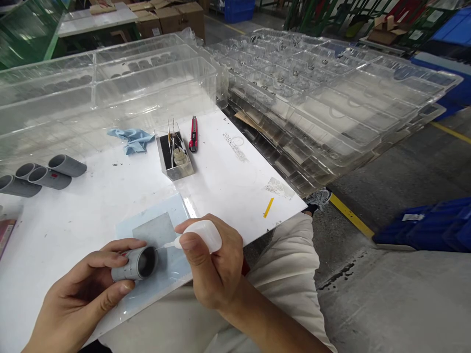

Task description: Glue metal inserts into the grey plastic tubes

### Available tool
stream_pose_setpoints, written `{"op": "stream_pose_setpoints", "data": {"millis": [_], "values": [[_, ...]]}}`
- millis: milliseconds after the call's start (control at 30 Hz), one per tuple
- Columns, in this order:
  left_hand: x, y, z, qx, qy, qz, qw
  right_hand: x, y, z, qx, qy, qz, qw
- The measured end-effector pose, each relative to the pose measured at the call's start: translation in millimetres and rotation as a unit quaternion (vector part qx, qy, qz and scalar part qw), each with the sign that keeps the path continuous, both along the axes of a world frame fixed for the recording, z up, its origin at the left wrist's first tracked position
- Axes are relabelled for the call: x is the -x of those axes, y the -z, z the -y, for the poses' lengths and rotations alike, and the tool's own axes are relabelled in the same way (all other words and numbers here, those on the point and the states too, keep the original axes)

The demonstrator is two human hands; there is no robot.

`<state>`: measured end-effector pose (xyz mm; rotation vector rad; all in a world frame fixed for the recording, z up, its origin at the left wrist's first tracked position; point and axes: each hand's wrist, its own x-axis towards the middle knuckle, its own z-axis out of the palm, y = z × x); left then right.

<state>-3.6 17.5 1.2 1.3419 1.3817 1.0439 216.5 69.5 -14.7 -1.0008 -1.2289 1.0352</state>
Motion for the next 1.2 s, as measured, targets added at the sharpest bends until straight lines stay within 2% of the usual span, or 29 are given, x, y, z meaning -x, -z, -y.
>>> {"op": "stream_pose_setpoints", "data": {"millis": [133,367,500,667,833,933,1033,1100,1200], "values": [[-0.8,-1.8,-1.0,-0.005,0.001,-0.002,1.000,-0.8,0.3,0.4,0.007,-0.006,0.003,1.000],[4.6,6.7,2.6,0.007,-0.007,0.014,1.000,-1.5,-0.7,0.4,-0.002,-0.020,0.003,1.000],[3.3,6.1,1.8,0.002,-0.009,0.008,1.000,-1.6,-3.0,0.5,-0.001,-0.030,0.003,1.000],[-4.2,-1.3,5.3,0.053,-0.071,-0.089,0.992,-3.6,-4.4,2.8,0.040,-0.052,-0.046,0.997],[-7.4,-6.0,10.6,0.116,-0.114,-0.092,0.982,-7.1,-6.3,4.3,0.069,-0.016,-0.118,0.990],[-5.5,-3.7,9.8,0.115,-0.106,-0.062,0.986,-6.4,-5.2,4.1,0.060,-0.007,-0.116,0.991],[-3.0,2.0,6.1,0.024,-0.057,-0.035,0.997,-4.5,-3.0,4.7,0.047,-0.007,-0.093,0.995],[-2.0,5.6,4.0,-0.009,-0.021,-0.017,1.000,-3.6,-2.2,5.0,0.043,-0.011,-0.067,0.997],[-2.5,7.8,3.0,-0.004,-0.007,-0.006,1.000,-2.8,-2.7,5.0,0.038,-0.015,-0.043,0.998]]}}
